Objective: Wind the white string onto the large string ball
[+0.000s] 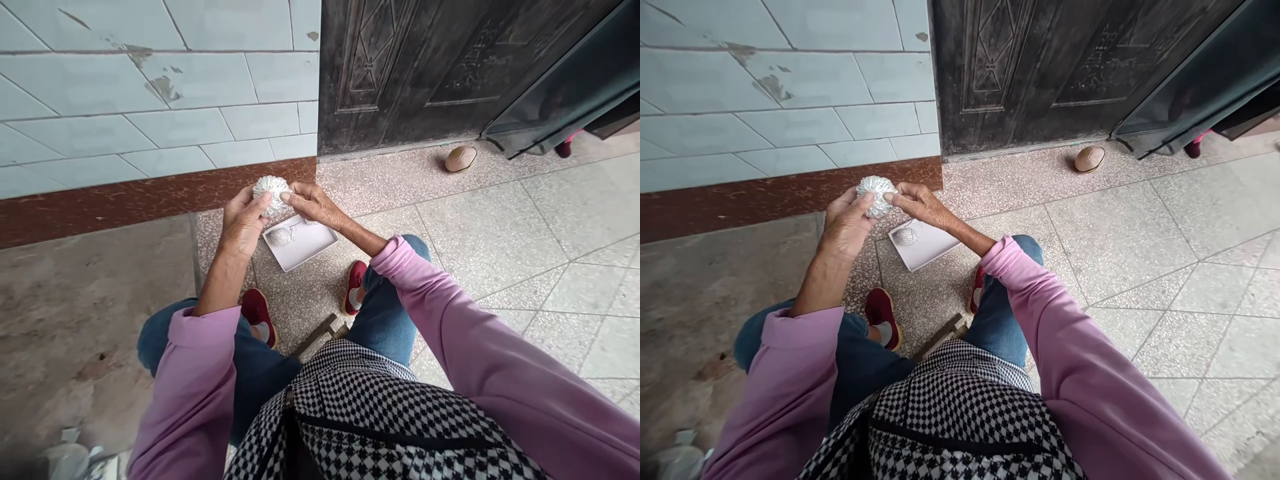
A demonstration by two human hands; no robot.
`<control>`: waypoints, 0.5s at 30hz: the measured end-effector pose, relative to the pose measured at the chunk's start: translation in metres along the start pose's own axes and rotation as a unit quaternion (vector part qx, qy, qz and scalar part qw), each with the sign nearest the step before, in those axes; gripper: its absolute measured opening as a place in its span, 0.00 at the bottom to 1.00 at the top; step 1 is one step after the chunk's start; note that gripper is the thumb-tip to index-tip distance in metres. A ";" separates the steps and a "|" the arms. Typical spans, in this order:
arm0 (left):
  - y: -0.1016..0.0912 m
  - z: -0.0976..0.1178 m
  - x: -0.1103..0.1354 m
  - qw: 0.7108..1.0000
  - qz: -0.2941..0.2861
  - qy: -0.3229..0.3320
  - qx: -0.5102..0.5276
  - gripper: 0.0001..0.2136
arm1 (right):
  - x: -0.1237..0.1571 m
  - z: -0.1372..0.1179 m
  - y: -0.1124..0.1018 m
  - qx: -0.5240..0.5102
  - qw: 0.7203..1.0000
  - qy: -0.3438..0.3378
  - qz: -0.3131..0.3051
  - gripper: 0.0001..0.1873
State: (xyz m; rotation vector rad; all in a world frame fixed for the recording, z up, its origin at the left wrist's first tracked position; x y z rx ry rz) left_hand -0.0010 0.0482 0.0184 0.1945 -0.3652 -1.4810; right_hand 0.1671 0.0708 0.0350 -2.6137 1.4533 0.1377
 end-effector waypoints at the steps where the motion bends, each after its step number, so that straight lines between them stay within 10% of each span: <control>1: 0.001 -0.001 0.000 1.000 -0.008 -0.007 -0.002 0.28 | 0.000 0.002 0.001 -0.005 1.000 -0.005 -0.005 0.38; 10: -0.033 0.014 -0.010 0.992 0.129 0.000 -0.006 0.22 | 0.016 -0.003 0.031 0.131 0.982 -0.060 -0.126 0.17; 15: -0.030 0.019 -0.008 0.980 0.150 0.057 -0.117 0.24 | 0.019 -0.035 0.033 0.104 0.974 -0.130 -0.156 0.22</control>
Point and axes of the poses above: each hand's wrist, its own x-axis away from the middle knuckle, its own y-axis out of the palm, z = x × y, the point moved 10 cm from there along -x, towards the middle knuckle, and after that the axes turned 8 degrees about -y, right-handed, at the moved point
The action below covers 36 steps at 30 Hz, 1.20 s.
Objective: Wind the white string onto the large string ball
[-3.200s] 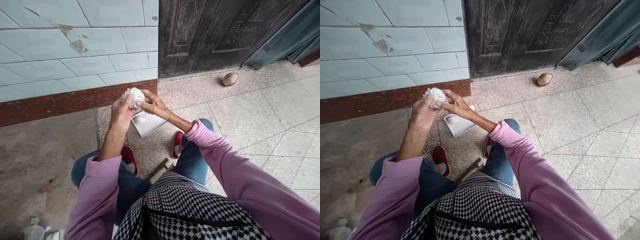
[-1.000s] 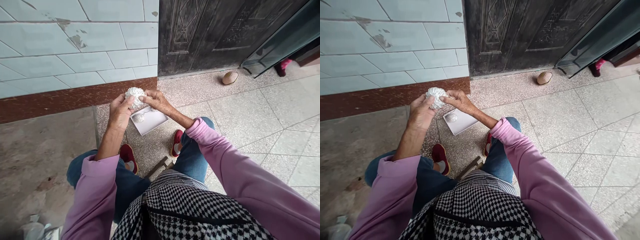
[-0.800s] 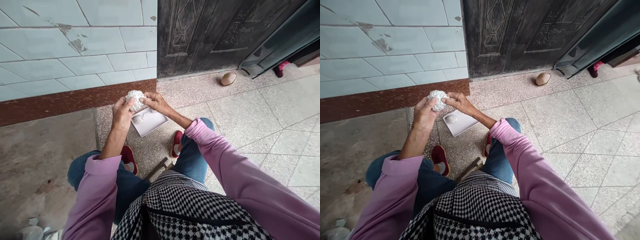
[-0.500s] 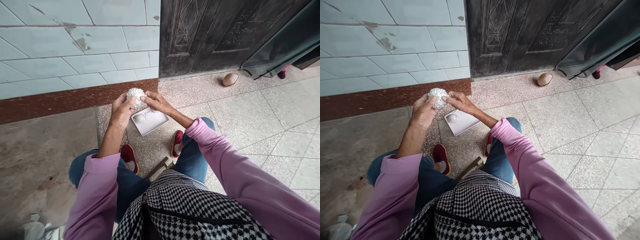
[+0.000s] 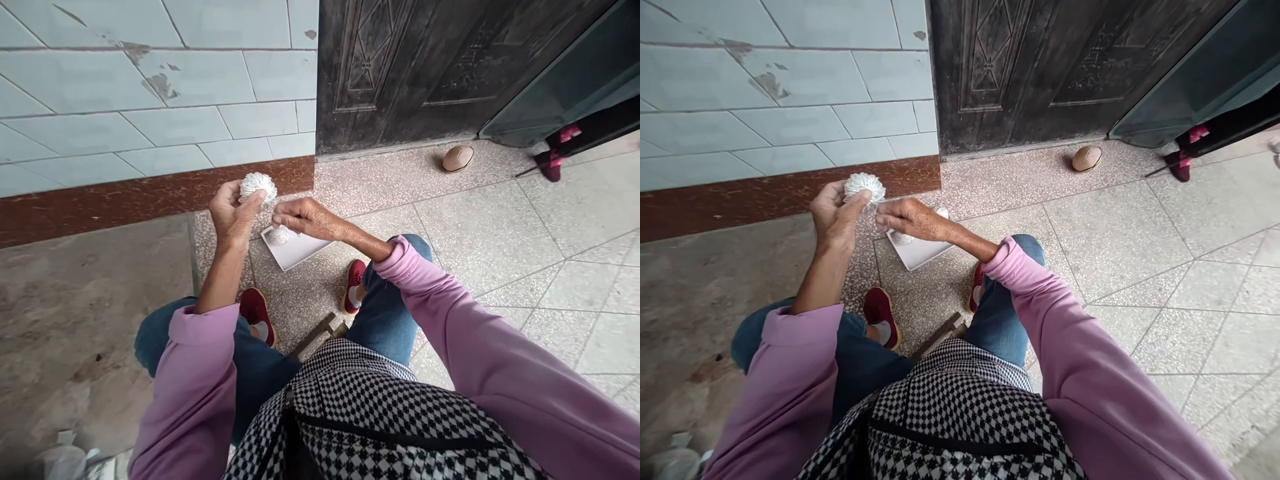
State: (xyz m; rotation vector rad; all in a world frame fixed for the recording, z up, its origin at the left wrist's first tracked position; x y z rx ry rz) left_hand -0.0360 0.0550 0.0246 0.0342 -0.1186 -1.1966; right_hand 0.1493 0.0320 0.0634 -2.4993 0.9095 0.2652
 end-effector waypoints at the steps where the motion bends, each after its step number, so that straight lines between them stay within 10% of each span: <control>1: 0.004 0.000 0.002 1.000 -0.012 0.003 -0.016 0.25 | -0.002 -0.002 -0.013 -0.003 0.999 -0.002 0.037 0.24; 7: 0.039 0.000 0.029 0.983 -0.176 -0.060 -0.016 0.27 | -0.006 0.008 -0.083 0.009 0.977 0.029 0.210 0.31; 13: 0.053 -0.004 0.043 0.958 -0.253 -0.119 0.071 0.29 | -0.008 0.028 -0.073 -0.002 0.977 0.083 0.198 0.41; 24: 0.027 -0.006 0.006 0.980 -0.146 -0.042 0.127 0.27 | -0.007 0.038 -0.019 0.092 0.990 0.081 0.067 0.19; 31: 0.010 -0.014 -0.004 0.996 -0.073 -0.004 0.059 0.30 | -0.002 0.022 0.007 0.049 0.998 0.042 -0.015 0.21; 36: 0.019 -0.007 0.004 0.996 -0.081 0.004 0.043 0.26 | -0.003 0.007 -0.013 -0.005 0.998 0.037 0.043 0.30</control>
Point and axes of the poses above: each hand's wrist, its own x-axis away from the middle knuckle, its own y-axis out of the palm, z = x × y, the point moved 10 cm from there along -x, towards the middle knuckle, and after that the axes turned 8 degrees about -y, right-handed, at the moved point
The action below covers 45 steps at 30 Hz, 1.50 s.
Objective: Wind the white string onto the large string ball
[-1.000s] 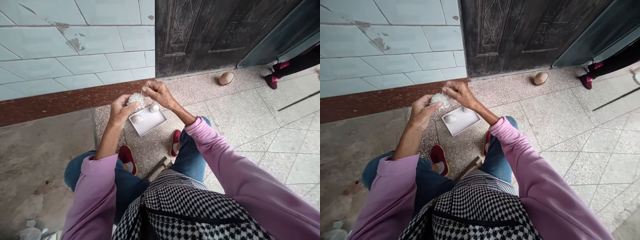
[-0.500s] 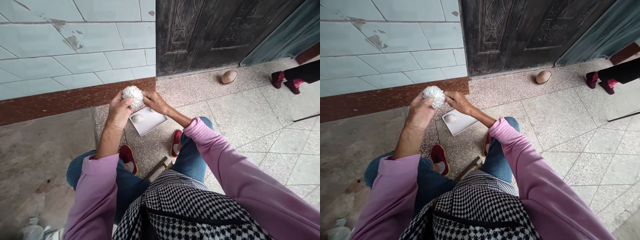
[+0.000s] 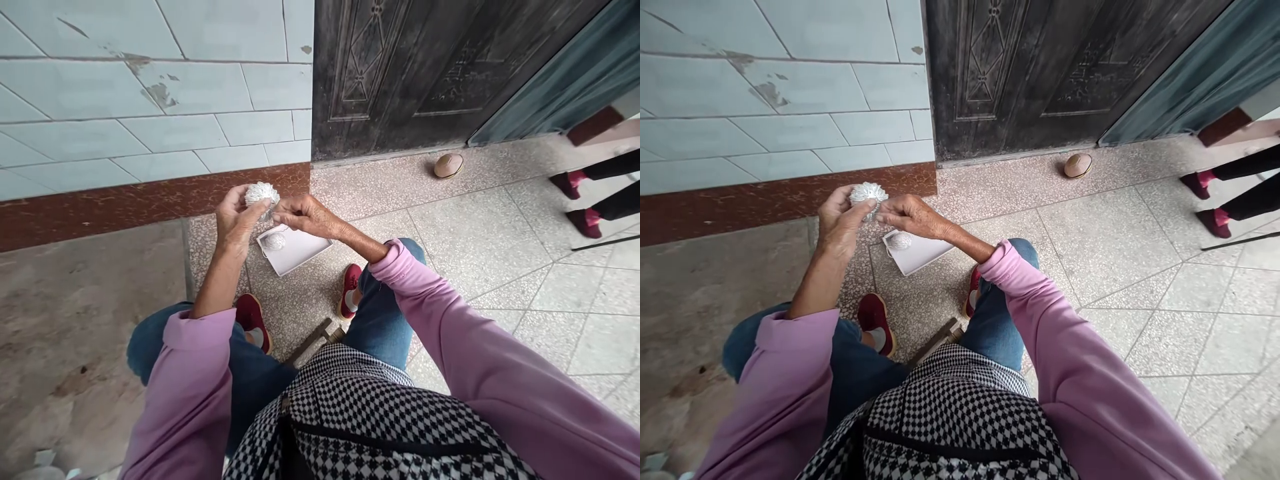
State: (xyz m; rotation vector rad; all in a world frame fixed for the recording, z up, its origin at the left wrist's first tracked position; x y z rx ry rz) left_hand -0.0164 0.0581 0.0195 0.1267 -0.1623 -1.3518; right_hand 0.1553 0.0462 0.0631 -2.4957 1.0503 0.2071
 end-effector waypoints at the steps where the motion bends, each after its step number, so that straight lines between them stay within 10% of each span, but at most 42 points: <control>1: 0.002 0.002 0.002 1.000 -0.004 -0.001 -0.001 0.26 | -0.001 -0.004 -0.006 -0.002 1.000 0.006 0.017 0.32; 10: 0.033 -0.007 0.024 0.984 -0.150 -0.093 -0.011 0.28 | -0.010 -0.023 -0.054 0.019 0.990 0.038 0.135 0.36; 19: 0.049 -0.004 0.037 0.968 -0.221 -0.115 -0.014 0.28 | -0.012 0.006 -0.056 -0.035 0.986 0.089 0.134 0.37; 29: 0.032 0.002 0.017 0.983 -0.128 -0.103 0.080 0.26 | -0.013 0.049 -0.033 -0.061 0.992 0.037 0.100 0.32; 45: -0.012 0.007 0.000 1.000 -0.006 -0.023 0.020 0.31 | -0.002 0.013 0.009 -0.074 0.994 -0.030 -0.076 0.24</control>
Point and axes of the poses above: each hand's wrist, its own x-axis away from the middle knuckle, its own y-axis out of the palm, z = x × y, the point moved 10 cm from there along -x, towards the middle knuckle, and after that the axes turned 8 degrees about -y, right-handed, at the moved point
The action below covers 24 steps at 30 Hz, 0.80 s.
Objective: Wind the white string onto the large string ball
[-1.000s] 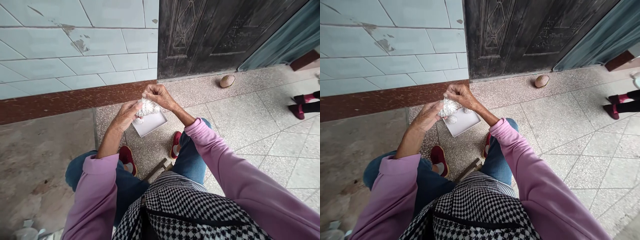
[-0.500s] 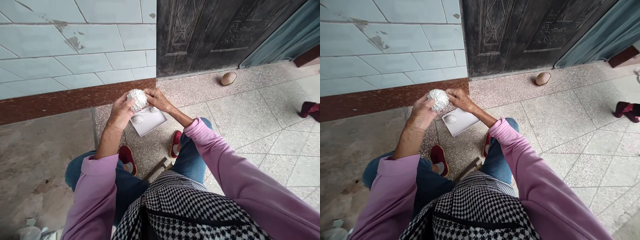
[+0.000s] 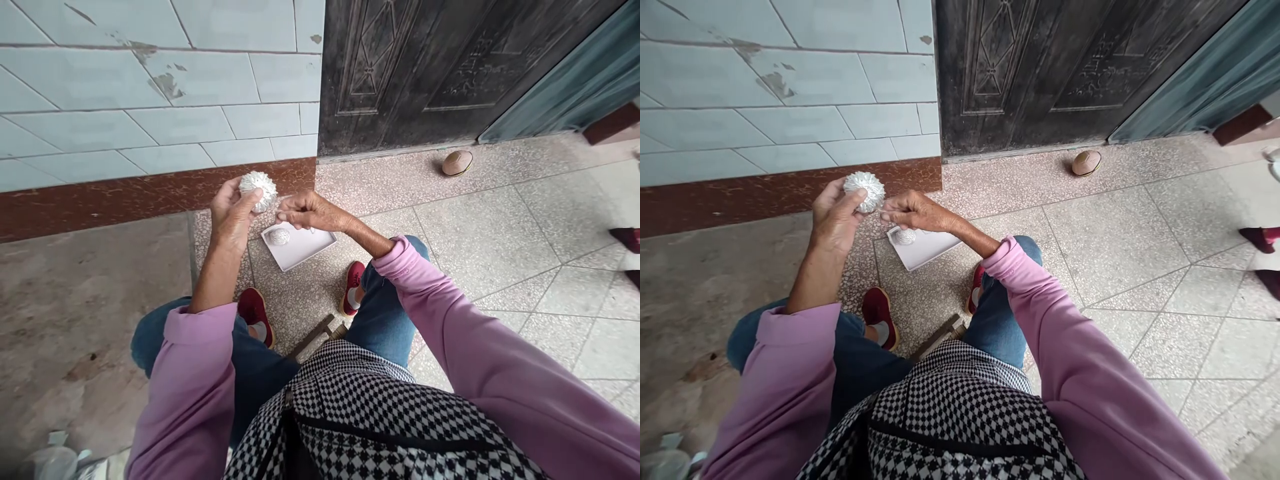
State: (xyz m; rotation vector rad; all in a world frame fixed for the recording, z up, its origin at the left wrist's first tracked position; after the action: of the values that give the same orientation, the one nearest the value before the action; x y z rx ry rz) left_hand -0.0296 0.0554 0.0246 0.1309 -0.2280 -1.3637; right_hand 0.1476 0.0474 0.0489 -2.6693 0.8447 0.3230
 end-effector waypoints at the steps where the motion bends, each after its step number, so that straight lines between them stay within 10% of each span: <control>1: 0.002 0.000 0.002 1.000 -0.004 -0.003 -0.027 0.31 | -0.001 -0.006 -0.007 -0.016 1.000 -0.017 0.014 0.27; 12: 0.060 -0.002 0.043 0.964 -0.248 -0.063 -0.073 0.34 | -0.001 -0.011 -0.080 0.023 0.972 0.020 0.232 0.37; 24: 0.027 0.010 0.011 0.992 -0.122 -0.016 0.037 0.32 | -0.009 0.025 -0.036 0.093 0.990 0.025 0.107 0.30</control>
State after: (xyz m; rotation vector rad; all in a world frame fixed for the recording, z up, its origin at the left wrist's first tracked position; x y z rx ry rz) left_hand -0.0038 0.0505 0.0412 0.2039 -0.2960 -1.6014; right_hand 0.1593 0.0889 0.0374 -2.4278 1.1232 0.2167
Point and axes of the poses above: each hand's wrist, its own x-axis away from the middle knuckle, its own y-axis out of the palm, z = x × y, the point moved 10 cm from there along -x, towards the middle knuckle, and after that the axes turned 8 degrees about -y, right-handed, at the moved point
